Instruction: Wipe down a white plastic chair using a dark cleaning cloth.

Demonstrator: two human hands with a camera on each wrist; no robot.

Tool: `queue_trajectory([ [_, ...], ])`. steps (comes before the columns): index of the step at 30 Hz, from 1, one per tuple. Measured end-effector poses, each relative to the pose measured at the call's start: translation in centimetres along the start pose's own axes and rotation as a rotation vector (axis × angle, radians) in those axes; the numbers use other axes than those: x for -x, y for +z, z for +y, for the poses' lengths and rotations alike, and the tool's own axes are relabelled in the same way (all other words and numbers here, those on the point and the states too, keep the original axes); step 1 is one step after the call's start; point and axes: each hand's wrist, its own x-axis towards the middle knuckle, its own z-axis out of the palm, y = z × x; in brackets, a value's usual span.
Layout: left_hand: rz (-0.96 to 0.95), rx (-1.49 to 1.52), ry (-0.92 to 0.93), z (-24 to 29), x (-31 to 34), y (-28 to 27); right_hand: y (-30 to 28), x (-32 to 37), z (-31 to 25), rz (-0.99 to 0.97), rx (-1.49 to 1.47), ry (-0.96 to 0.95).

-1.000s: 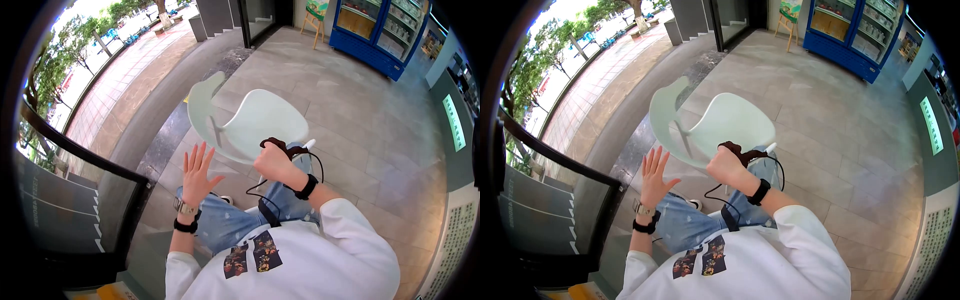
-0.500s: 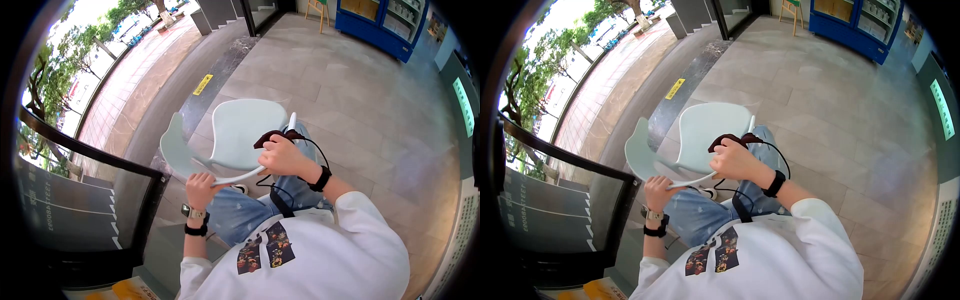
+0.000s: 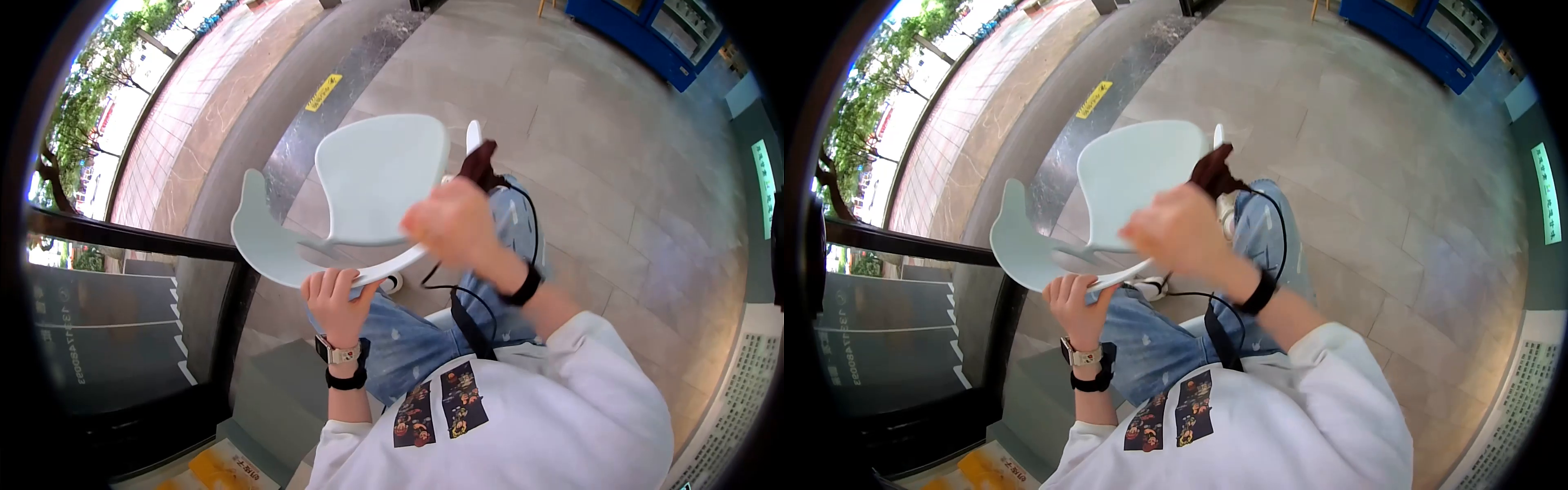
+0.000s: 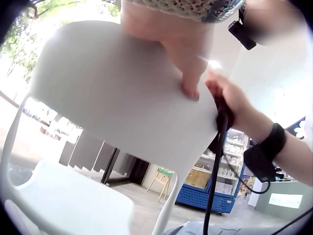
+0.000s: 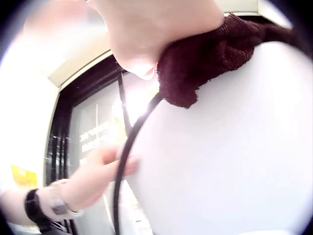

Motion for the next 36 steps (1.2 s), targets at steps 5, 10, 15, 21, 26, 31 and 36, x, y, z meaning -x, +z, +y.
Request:
queue_trajectory([
  [5,0.159,0.078,0.004,-0.5,1.5,1.9,5.5,1.4,-9.2,0.073,-0.120,-0.116],
  [10,0.065,0.249,-0.048,0.0,1.1,0.5,4.4,1.4,-9.1,0.075,-0.429,-0.042],
  [15,0.191,0.120,0.040,-1.7,2.3,2.2,-6.3,2.6,-4.3,0.440,-0.760,0.214],
  [21,0.271,0.063,0.022,-1.3,2.0,3.0,-15.4,1.1,1.4,1.268,-0.448,0.613],
  [26,0.282,0.067,0.021,-1.6,2.0,3.2,-11.4,0.0,2.8,0.948,-0.434,0.402],
  [31,0.201,0.061,0.004,-0.9,1.3,2.1,-2.3,-1.1,-1.5,0.420,-0.816,0.246],
  [36,0.202,0.074,0.002,-1.2,1.4,2.2,3.1,0.8,-2.4,0.006,-0.022,0.121],
])
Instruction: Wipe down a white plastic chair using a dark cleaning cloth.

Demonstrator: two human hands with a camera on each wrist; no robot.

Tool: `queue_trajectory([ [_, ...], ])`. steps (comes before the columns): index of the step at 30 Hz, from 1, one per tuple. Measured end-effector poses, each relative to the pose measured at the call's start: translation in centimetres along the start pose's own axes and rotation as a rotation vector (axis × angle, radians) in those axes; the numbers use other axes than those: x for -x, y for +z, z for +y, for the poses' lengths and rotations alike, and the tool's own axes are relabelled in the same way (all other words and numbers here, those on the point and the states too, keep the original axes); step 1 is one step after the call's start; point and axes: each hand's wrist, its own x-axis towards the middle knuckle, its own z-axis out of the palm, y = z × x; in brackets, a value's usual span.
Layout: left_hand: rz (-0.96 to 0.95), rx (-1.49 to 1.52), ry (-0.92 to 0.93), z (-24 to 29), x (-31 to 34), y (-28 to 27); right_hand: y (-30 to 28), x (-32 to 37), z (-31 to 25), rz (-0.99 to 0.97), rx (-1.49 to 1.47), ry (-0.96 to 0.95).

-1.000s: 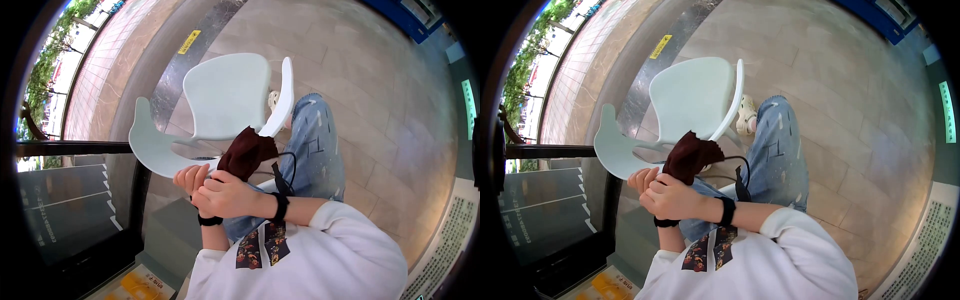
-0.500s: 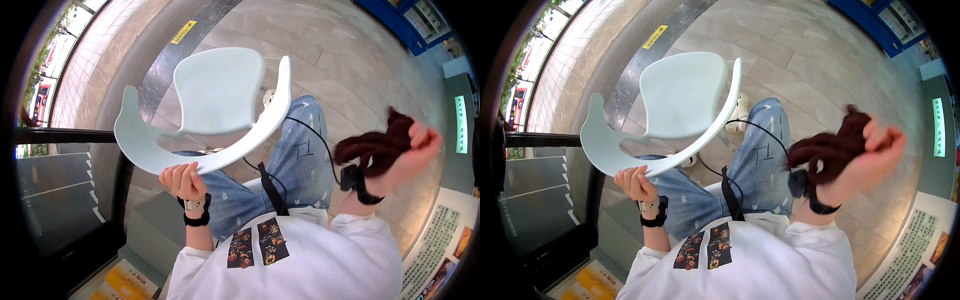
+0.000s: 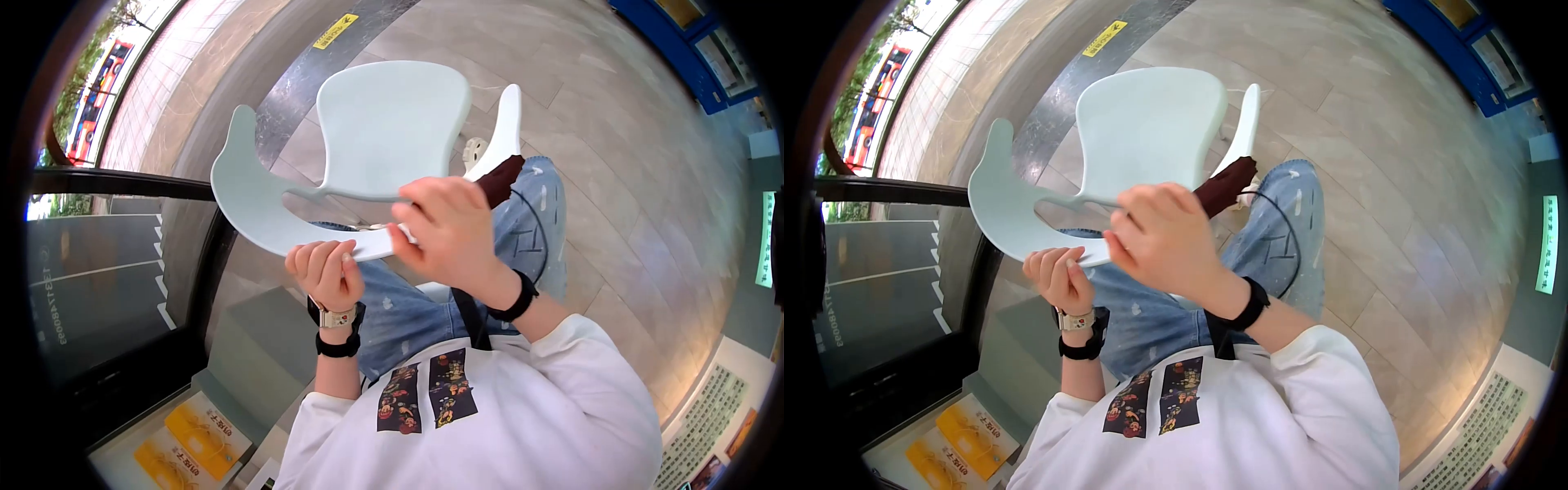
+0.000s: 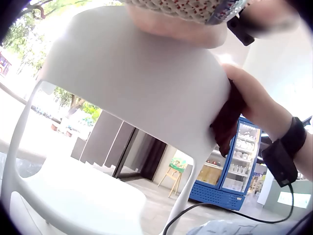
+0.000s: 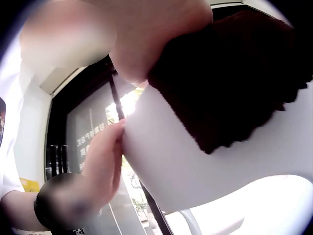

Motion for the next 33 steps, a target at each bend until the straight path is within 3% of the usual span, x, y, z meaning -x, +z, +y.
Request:
queue_trajectory([
  [4,0.005,0.007,0.008,0.1,0.0,0.1,-1.9,0.6,2.5,0.049,0.199,0.049],
  [8,0.090,-0.007,0.027,-0.2,0.4,0.9,-1.5,1.2,4.0,0.101,0.107,0.089],
  [10,0.146,-0.016,0.034,-0.4,0.9,1.3,-0.3,1.3,2.3,0.076,0.076,0.129],
  [13,0.180,-0.029,0.025,-0.6,1.3,1.7,1.6,0.8,-2.7,-0.017,0.112,-0.003],
  [18,0.219,0.014,-0.020,-1.0,1.9,1.8,4.7,0.4,-5.6,-0.003,0.082,0.070],
  [19,0.178,-0.016,-0.027,-0.7,1.6,1.5,4.4,0.3,-5.4,0.025,0.081,0.050],
  [24,0.123,-0.050,0.023,-0.2,0.6,1.0,0.2,-0.5,-2.4,-0.203,0.078,0.177],
  [25,0.127,-0.056,0.031,0.0,0.2,1.0,0.1,-0.5,-0.3,-0.064,0.052,0.159],
  [30,0.160,-0.063,0.020,0.1,0.1,1.4,-2.5,-1.7,5.5,0.023,-0.049,0.440],
  [33,0.183,-0.067,-0.003,0.3,0.3,1.6,-1.7,-1.1,3.9,-0.062,0.062,0.317],
])
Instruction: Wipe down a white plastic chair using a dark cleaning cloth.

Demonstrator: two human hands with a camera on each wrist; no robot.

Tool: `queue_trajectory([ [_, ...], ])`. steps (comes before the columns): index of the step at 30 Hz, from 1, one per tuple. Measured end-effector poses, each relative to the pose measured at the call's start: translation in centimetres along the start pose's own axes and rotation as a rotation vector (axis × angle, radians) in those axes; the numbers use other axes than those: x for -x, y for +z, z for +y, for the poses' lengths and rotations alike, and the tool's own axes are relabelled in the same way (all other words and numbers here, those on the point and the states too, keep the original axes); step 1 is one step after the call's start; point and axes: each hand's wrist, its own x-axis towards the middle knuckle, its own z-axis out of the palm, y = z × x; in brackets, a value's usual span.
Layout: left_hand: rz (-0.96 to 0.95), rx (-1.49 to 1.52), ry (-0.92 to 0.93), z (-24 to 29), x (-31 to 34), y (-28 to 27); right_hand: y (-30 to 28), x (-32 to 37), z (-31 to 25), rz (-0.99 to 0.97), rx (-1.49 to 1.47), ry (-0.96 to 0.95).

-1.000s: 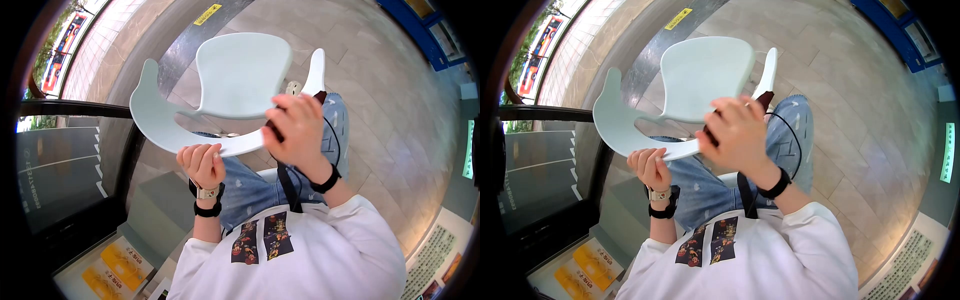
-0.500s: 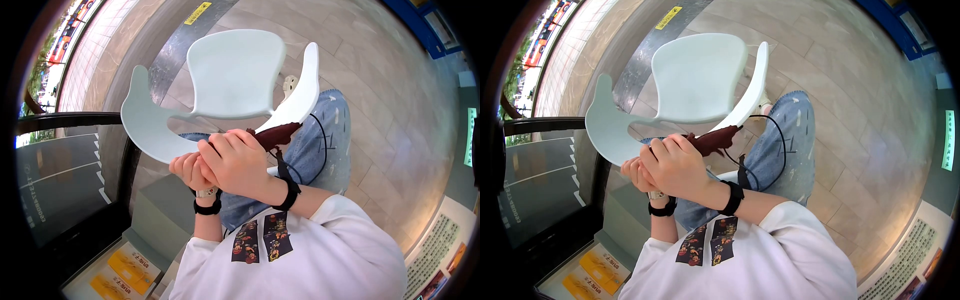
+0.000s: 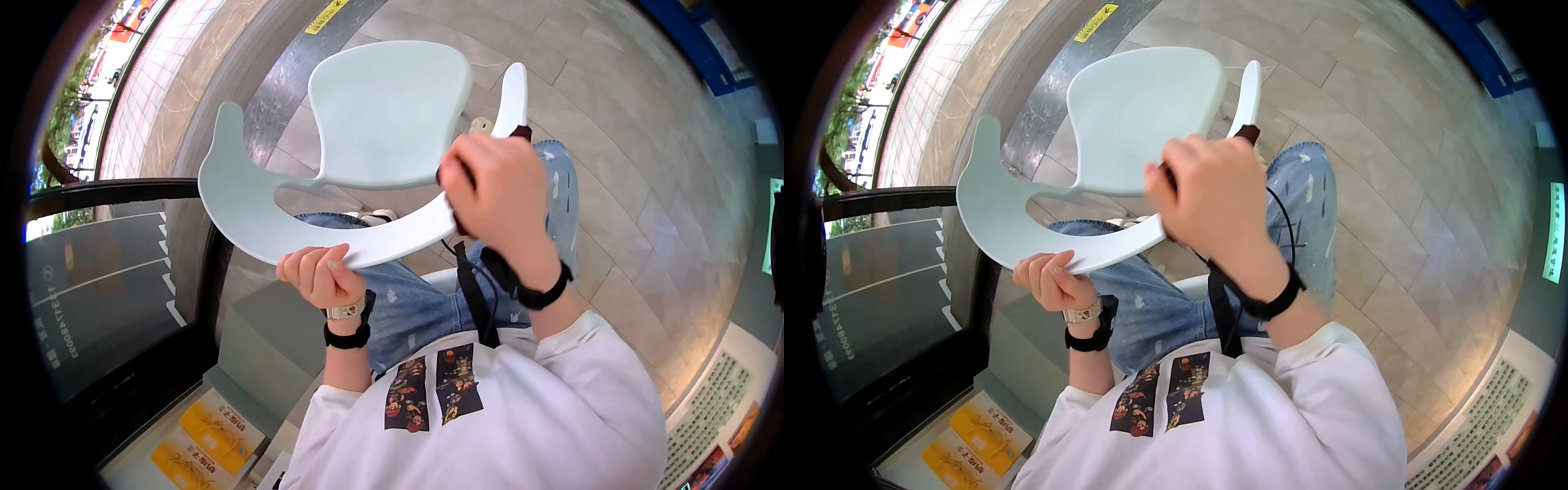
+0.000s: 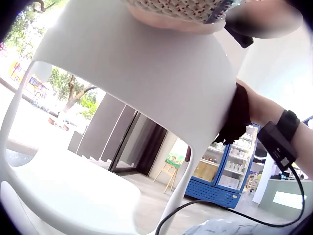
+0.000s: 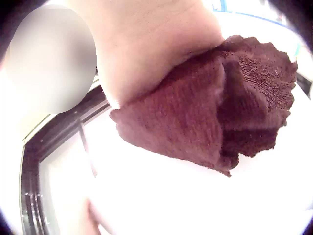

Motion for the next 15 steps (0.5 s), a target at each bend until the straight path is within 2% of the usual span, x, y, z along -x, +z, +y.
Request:
queue_trajectory([
  [3,0.029,0.004,-0.037,-0.1,0.4,0.1,1.1,2.0,-4.5,-0.083,0.079,-0.131],
  [5,0.043,0.005,-0.044,-0.3,0.8,0.3,3.1,2.9,-6.6,0.046,-0.063,-0.189],
  [7,0.058,-0.015,-0.033,-0.4,1.0,0.6,4.8,3.2,-7.6,0.061,-0.057,-0.188],
  [11,0.010,-0.017,-0.027,-0.4,1.0,0.3,3.9,2.7,-7.1,0.017,-0.151,-0.192],
  [15,-0.003,0.000,-0.020,0.0,0.3,0.0,1.4,1.6,-4.0,-0.057,-0.095,-0.064],
])
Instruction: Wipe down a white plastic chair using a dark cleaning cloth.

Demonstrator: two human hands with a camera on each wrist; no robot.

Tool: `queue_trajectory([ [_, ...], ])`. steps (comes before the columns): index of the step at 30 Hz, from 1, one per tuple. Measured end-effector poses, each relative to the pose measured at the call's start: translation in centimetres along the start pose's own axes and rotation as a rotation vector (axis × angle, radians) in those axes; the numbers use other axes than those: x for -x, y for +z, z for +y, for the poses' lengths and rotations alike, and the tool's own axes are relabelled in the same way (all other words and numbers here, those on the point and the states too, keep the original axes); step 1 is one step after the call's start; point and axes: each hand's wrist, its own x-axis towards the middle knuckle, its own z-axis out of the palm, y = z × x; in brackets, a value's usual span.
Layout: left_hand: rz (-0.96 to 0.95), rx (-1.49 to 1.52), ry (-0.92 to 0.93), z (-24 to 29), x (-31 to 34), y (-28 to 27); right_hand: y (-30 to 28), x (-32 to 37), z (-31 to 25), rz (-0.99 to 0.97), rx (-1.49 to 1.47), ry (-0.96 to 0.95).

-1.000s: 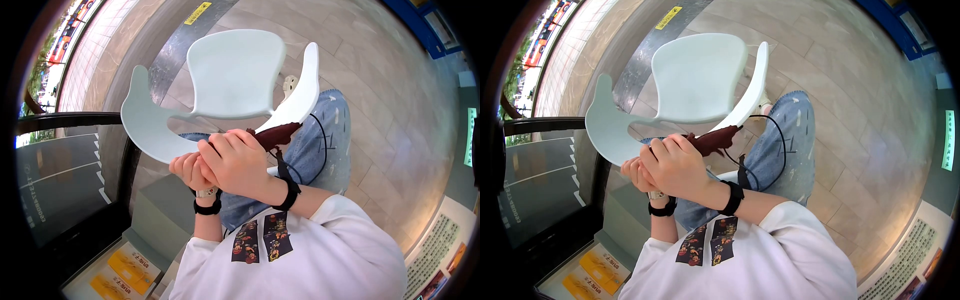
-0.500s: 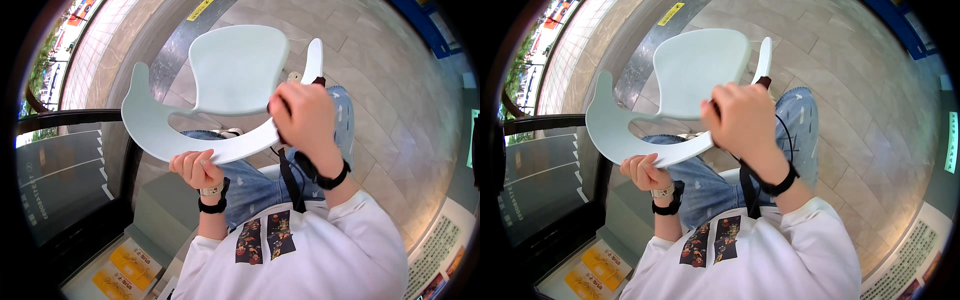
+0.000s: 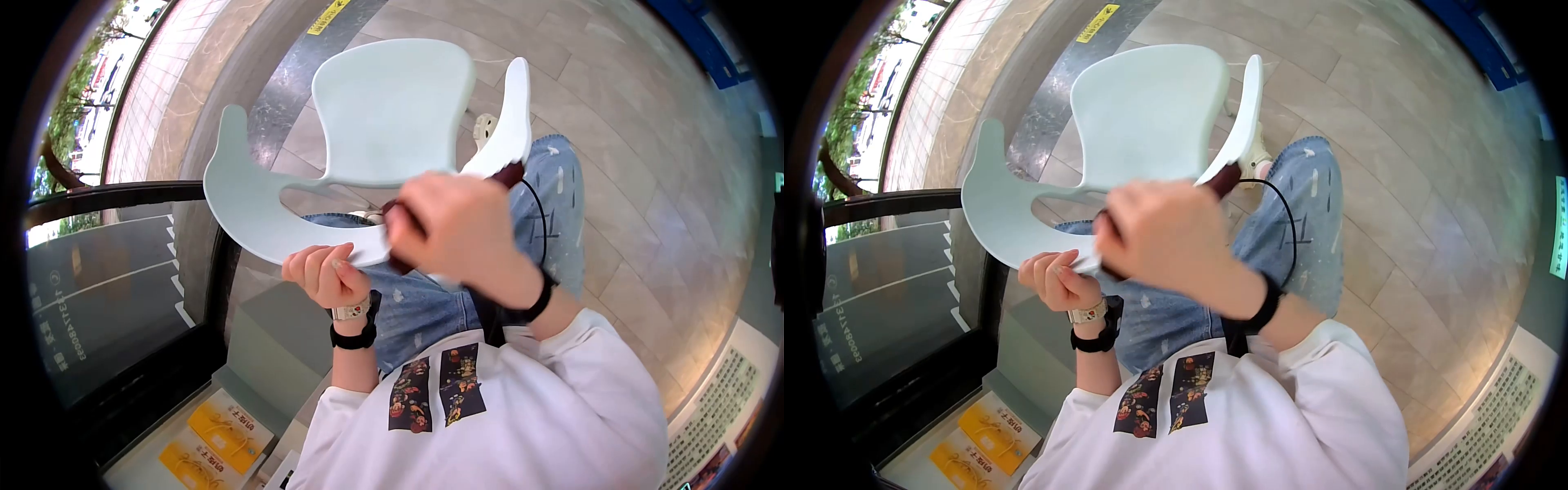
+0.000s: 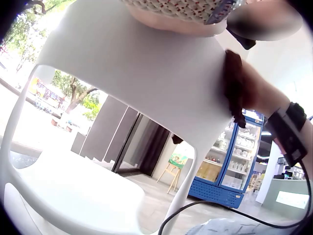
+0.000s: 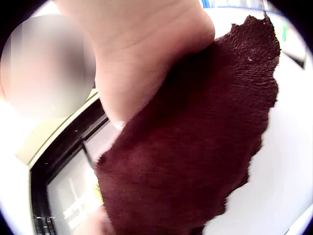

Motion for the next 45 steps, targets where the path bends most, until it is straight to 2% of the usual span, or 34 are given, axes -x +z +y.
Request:
queue_trajectory([
  [2,-0.011,0.003,0.028,0.1,-0.2,-0.1,-1.8,-1.2,3.2,-0.004,0.053,0.048],
  [3,-0.003,0.005,0.039,0.0,-0.2,-0.1,-2.7,-1.8,4.6,0.025,-0.059,0.014],
  [5,0.000,0.007,0.037,0.0,-0.2,-0.1,-3.7,-2.3,7.5,-0.061,-0.045,0.150],
  [8,0.007,0.007,0.027,0.0,-0.2,0.0,-4.2,-3.2,11.0,-0.156,-0.309,0.228],
  [11,0.007,0.001,0.016,0.1,-0.2,0.0,-3.1,-2.4,11.8,-0.010,-0.555,0.032],
  [14,0.004,-0.005,0.014,0.2,-0.3,-0.1,-1.7,-1.3,10.3,0.289,-0.552,-0.047],
  [16,0.005,-0.005,0.018,0.1,-0.4,0.0,-1.3,-0.9,8.4,0.375,-0.402,-0.147],
  [17,0.004,-0.004,0.018,0.1,-0.3,0.1,-1.6,-0.7,6.9,0.340,-0.205,-0.292],
  [18,-0.003,-0.002,0.017,0.1,-0.2,-0.1,-1.2,-0.3,5.2,0.314,-0.175,-0.335],
  [22,-0.003,-0.012,0.020,-0.1,0.0,0.0,1.7,1.1,-0.4,0.236,0.007,-0.187],
  [24,-0.012,-0.019,0.009,-0.2,0.2,-0.1,2.3,1.4,-0.4,0.257,0.037,-0.180],
  [27,-0.024,-0.013,0.029,-0.1,-0.1,-0.2,2.3,1.2,1.1,0.348,0.034,-0.338],
  [30,-0.034,0.004,0.037,0.0,-0.4,-0.2,1.6,0.9,2.8,0.314,0.045,-0.433],
  [32,-0.058,0.000,0.030,0.2,-0.6,-0.3,0.9,0.8,4.7,0.327,0.100,-0.426],
  [36,-0.103,0.015,0.025,0.1,-0.6,-0.6,-0.7,-0.8,8.8,0.367,-0.016,-0.501],
  [37,-0.094,0.025,0.024,0.1,-0.5,-0.5,-1.1,-0.9,9.7,0.349,-0.061,-0.472],
  [41,-0.061,0.028,0.033,0.0,-0.5,-0.3,-2.0,-0.8,10.6,0.236,-0.380,-0.096],
  [44,-0.056,0.025,0.038,0.0,-0.4,-0.4,-1.7,-0.7,9.7,0.314,-0.418,-0.076],
  [45,-0.052,0.023,0.042,-0.1,-0.3,-0.4,-2.0,-0.6,9.0,0.332,-0.282,-0.133],
])
